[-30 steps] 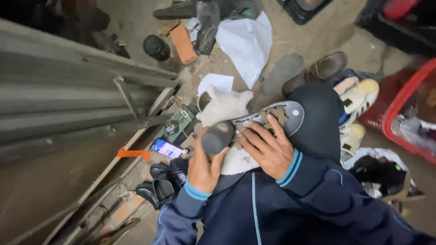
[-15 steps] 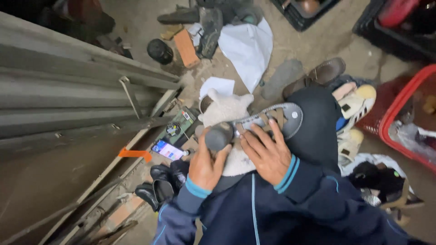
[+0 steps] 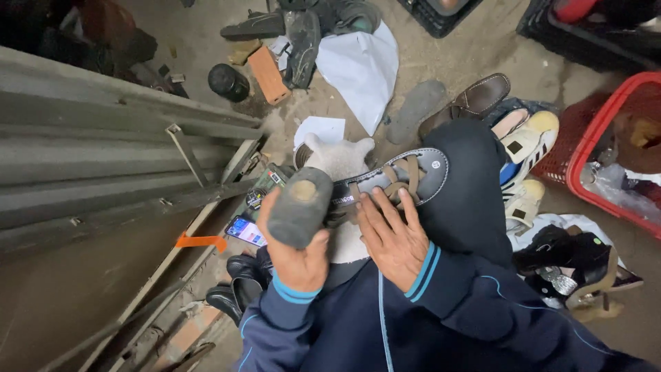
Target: The person is repairing a shoe by brushing the sole and then hammering it into place to secure it.
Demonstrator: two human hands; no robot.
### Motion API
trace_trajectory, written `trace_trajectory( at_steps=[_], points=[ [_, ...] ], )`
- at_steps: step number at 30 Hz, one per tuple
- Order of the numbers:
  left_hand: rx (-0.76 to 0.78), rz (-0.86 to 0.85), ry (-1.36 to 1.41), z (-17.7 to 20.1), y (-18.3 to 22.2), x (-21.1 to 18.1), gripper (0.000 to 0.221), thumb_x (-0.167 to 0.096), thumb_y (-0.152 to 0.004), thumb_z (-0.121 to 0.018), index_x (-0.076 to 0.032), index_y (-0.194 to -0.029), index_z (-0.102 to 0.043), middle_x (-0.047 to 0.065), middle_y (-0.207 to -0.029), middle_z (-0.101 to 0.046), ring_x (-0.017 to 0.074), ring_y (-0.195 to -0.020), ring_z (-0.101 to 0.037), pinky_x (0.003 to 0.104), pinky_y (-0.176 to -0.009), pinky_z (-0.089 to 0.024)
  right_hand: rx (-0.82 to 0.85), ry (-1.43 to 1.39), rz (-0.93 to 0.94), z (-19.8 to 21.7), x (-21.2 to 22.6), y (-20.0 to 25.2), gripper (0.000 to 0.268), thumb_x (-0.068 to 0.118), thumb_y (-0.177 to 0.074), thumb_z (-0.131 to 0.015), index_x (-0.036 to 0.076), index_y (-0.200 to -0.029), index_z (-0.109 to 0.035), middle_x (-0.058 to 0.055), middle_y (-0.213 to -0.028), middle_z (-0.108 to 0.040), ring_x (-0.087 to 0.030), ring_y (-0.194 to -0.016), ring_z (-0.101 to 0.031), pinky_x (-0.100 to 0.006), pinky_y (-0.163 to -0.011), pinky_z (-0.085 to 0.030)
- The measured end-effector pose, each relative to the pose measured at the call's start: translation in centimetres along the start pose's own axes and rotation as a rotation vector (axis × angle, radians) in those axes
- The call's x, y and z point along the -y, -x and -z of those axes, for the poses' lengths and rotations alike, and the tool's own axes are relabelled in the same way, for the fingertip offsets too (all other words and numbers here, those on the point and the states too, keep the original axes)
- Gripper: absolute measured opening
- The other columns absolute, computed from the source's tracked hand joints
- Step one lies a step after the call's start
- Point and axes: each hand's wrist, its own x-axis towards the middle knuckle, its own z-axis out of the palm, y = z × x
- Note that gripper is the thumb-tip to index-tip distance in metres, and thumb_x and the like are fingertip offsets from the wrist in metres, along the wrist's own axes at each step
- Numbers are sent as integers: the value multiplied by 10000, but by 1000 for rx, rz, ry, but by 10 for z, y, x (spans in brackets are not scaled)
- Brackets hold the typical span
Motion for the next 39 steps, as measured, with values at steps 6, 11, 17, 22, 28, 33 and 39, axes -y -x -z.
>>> trace_trajectory(
  at_steps=[6,11,17,22,28,33,39],
  points=[
    [527,281,-414,-14,-4,8,716,-554,-941,-586,-129,-1467,-349,174,-591,-648,447,-466,-584,482,-411,-399,-122,-145,15,27,9,10,293,228,-980,-670,7,-1162,-731,-140,-1224,-709,-362,-1234,-614,-577,-1142,-419],
    [443,295,-355,-21,1,14,708,-560,-932,-594,-149,-1454,-347,241,-791,-720,539,-613,-623,536,-460,-426,208,-929,-723,23,7,32,251,337,-955,-597,150,-1112,-657,-38,-1060,-717,-218,-982,-679,-346,-847,-563],
    [386,386,-308,-23,6,1,679,-545,-922,-593,-191,-1456,-369,196,-1066,-751,545,-832,-666,551,-590,-486,100,-1395,-1560,31,23,-32,573,392,-833,-642,67,-1291,-530,-137,-1259,-710,-278,-1158,-740,-399,-849,-628],
    [348,485,-301,-27,5,-9,688,-551,-906,-591,-201,-1454,-364,154,-1226,-728,536,-963,-661,553,-698,-513,-98,-1488,-1619,21,22,-54,707,360,-743,-735,58,-1321,-461,-157,-1200,-733,-229,-1176,-720,-374,-929,-578],
    [355,441,-305,-21,7,-16,668,-576,-922,-553,-195,-1432,-347,152,-1103,-764,503,-872,-689,543,-613,-509,-13,-1337,-1491,-13,-1,-55,566,419,-782,-753,136,-1226,-548,-50,-949,-694,-223,-928,-690,-388,-762,-559],
    [185,433,-59,8,25,-27,620,-372,-927,-650,-92,-1434,-431,118,-1312,-706,282,-1174,-706,372,-930,-559,88,-1651,-969,-35,-21,-41,308,80,-899,-699,-7,-1179,-603,-187,-913,-711,-299,-680,-722,-460,-507,-656],
    [183,470,-17,21,38,11,609,-321,-925,-672,-54,-1428,-456,141,-1301,-709,269,-1170,-701,363,-988,-540,460,-1076,-720,-50,-41,-28,788,323,-880,-693,145,-1562,-338,-61,-921,-686,-174,-780,-688,-320,-780,-536]
  ],
)
